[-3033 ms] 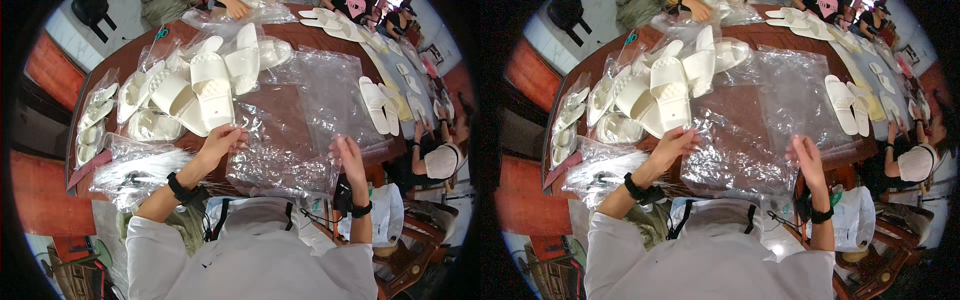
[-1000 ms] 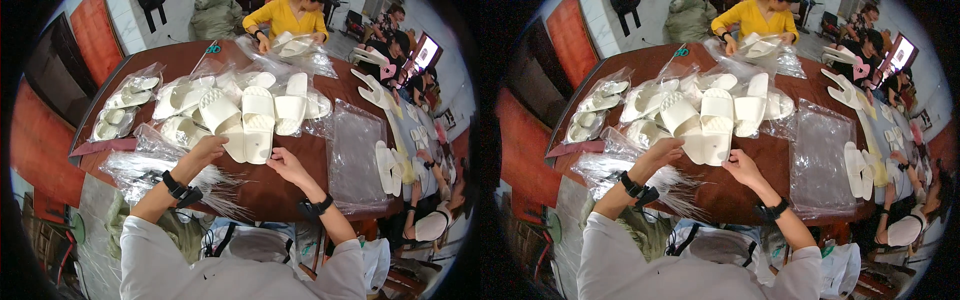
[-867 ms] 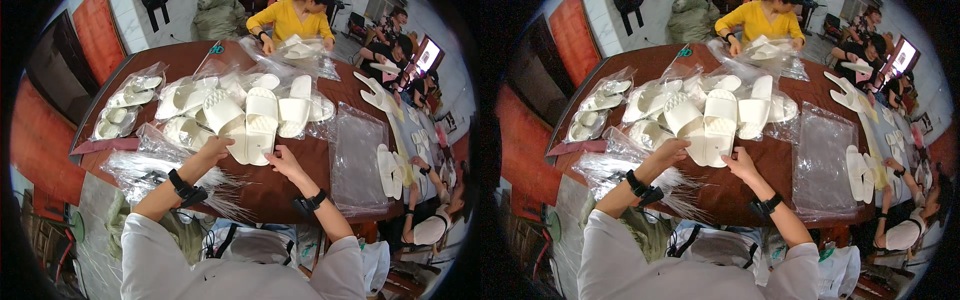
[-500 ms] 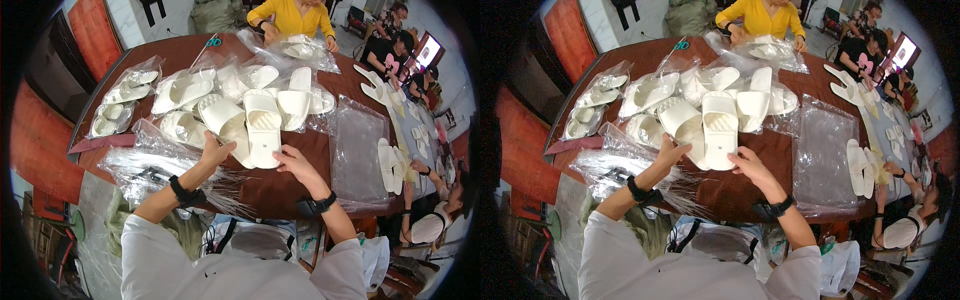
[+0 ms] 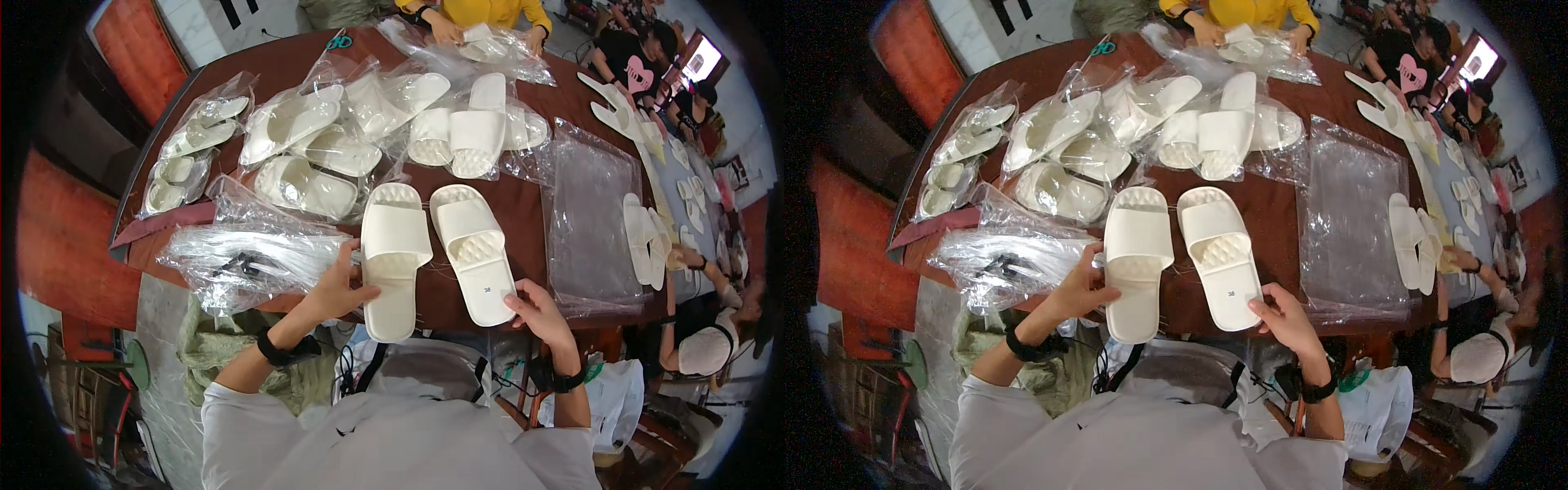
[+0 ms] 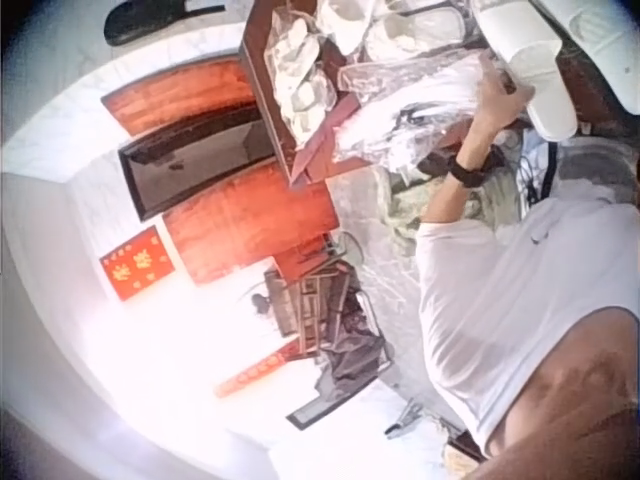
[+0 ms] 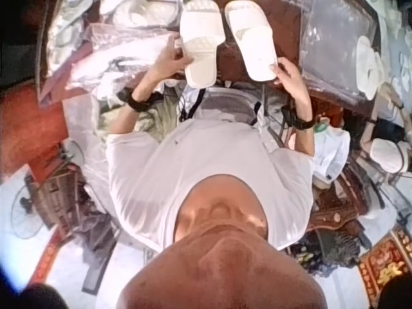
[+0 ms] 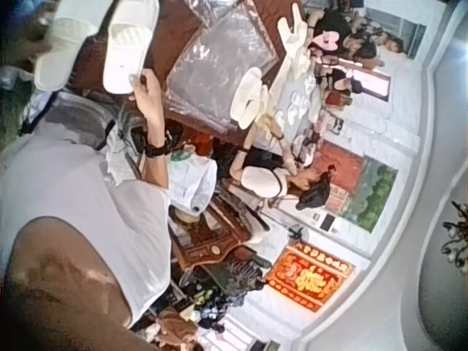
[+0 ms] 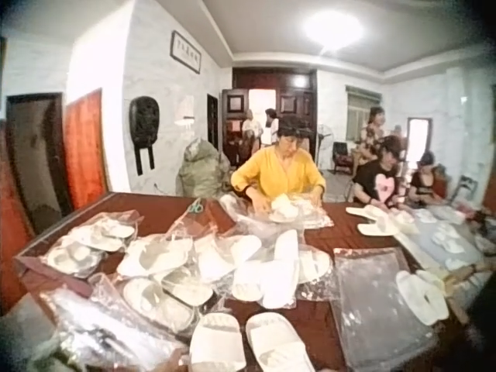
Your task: The person is assembling and packaging slippers in a workshop setting.
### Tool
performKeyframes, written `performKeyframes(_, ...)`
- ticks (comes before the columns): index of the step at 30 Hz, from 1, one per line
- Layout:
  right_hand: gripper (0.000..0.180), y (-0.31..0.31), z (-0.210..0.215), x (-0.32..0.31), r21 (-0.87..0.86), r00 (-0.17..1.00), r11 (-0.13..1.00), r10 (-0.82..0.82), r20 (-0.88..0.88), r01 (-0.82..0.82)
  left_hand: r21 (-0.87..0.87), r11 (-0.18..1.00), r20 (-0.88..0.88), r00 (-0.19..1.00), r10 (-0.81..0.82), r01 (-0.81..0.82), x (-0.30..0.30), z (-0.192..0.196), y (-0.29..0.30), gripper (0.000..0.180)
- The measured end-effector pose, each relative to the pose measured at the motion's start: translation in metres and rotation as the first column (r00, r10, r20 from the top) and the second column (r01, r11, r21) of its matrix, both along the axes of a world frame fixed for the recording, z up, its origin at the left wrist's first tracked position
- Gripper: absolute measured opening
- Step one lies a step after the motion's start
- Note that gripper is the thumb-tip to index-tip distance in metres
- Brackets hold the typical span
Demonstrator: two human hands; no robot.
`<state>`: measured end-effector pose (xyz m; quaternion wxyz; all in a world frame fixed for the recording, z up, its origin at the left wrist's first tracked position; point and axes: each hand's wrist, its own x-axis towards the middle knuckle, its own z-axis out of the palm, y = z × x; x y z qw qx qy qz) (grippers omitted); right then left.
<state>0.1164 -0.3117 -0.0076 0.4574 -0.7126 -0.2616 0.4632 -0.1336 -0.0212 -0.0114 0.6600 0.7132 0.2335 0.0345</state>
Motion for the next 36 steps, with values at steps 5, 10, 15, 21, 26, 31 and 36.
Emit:
performKeyframes(5, 0.025, -0.005, 0.006, -0.023, 0.055, 0.526, 0.996, -0.087, 0.846, 0.077, 0.278, 0.96, -0.03, 0.999, 0.034, -0.025, -0.001, -0.005, -0.011, 0.079)
performKeyframes(10, 0.031, 0.039, 0.022, -0.058, 0.186, 0.686, 0.982, -0.106, 0.72, -0.044, 0.399, 0.915, -0.027, 0.996, 0.084, -0.066, -0.005, -0.001, -0.02, 0.082)
performKeyframes(15, 0.033, 0.087, 0.008, -0.079, 0.035, 0.588, 0.991, 0.046, 0.807, -0.126, 0.365, 0.931, -0.086, 0.994, 0.069, -0.032, -0.002, 0.019, -0.032, 0.084)
performKeyframes(21, 0.015, 0.104, -0.014, -0.081, 0.099, 0.488, 0.992, -0.051, 0.872, -0.073, 0.626, 0.779, -0.103, 0.994, 0.023, 0.047, -0.008, 0.043, -0.032, 0.059)
performKeyframes(26, 0.008, 0.104, -0.014, -0.085, 0.187, 0.506, 0.982, -0.143, 0.85, -0.036, 0.706, 0.706, -0.01, 0.996, 0.087, -0.054, 0.027, 0.064, -0.008, 0.026)
performKeyframes(31, 0.005, 0.115, -0.013, -0.094, 0.291, 0.498, 0.956, -0.234, 0.835, -0.038, 0.874, 0.456, 0.203, 0.979, -0.022, -0.171, 0.072, 0.047, 0.026, 0.017)
performKeyframes(36, 0.007, 0.126, -0.01, -0.098, 0.308, 0.581, 0.951, -0.24, 0.778, -0.019, 0.8, 0.593, -0.048, 0.995, -0.091, 0.093, 0.11, 0.021, 0.045, 0.028)
